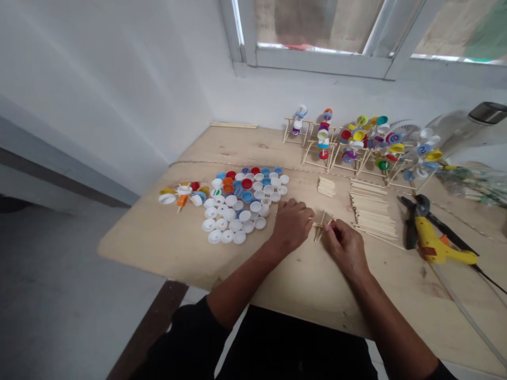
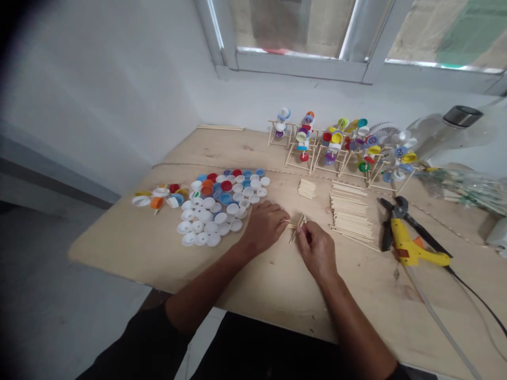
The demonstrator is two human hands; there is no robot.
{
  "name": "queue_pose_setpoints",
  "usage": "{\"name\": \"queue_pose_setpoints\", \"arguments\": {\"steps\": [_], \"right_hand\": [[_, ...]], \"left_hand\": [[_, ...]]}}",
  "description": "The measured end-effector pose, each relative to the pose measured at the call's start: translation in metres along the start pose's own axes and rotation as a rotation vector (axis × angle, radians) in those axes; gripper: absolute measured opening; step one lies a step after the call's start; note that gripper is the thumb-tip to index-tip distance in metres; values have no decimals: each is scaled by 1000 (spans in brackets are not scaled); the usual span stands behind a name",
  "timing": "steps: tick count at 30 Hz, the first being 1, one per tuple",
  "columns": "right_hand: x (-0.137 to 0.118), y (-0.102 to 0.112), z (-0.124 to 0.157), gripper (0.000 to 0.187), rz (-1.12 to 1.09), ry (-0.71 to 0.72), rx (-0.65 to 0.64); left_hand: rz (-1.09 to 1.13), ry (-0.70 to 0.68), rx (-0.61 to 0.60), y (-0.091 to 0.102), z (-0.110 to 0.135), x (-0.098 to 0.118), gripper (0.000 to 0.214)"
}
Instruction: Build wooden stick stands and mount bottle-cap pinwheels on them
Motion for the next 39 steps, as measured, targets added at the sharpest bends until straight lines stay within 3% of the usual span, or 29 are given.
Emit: {"name": "queue_pose_setpoints", "arguments": {"steps": [8, 16, 23, 39], "right_hand": [[1, -4, 2, 30, -46, -9, -74], [-7, -1, 0, 29, -45, 18, -87], [-10, -1, 0, 27, -31, 23, -98], [-16, 2, 0, 24, 11, 69, -87]], "left_hand": [[-77, -105, -140, -17, -14, 0, 15], [45, -107, -284, -24, -12, -9, 14], [85, -28, -187, -17, -16, -21, 11], [27, -72, -121, -10, -18, -29, 12]]}}
Point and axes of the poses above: each hand's wrist, its own z-axis away from the middle knuckle, its own y-axis out of the back of the hand, x = y × z, the point moved 9 cm from there along -z, towards the middle knuckle, and after that the axes turned 1 degree about y, right-handed, at the moved point
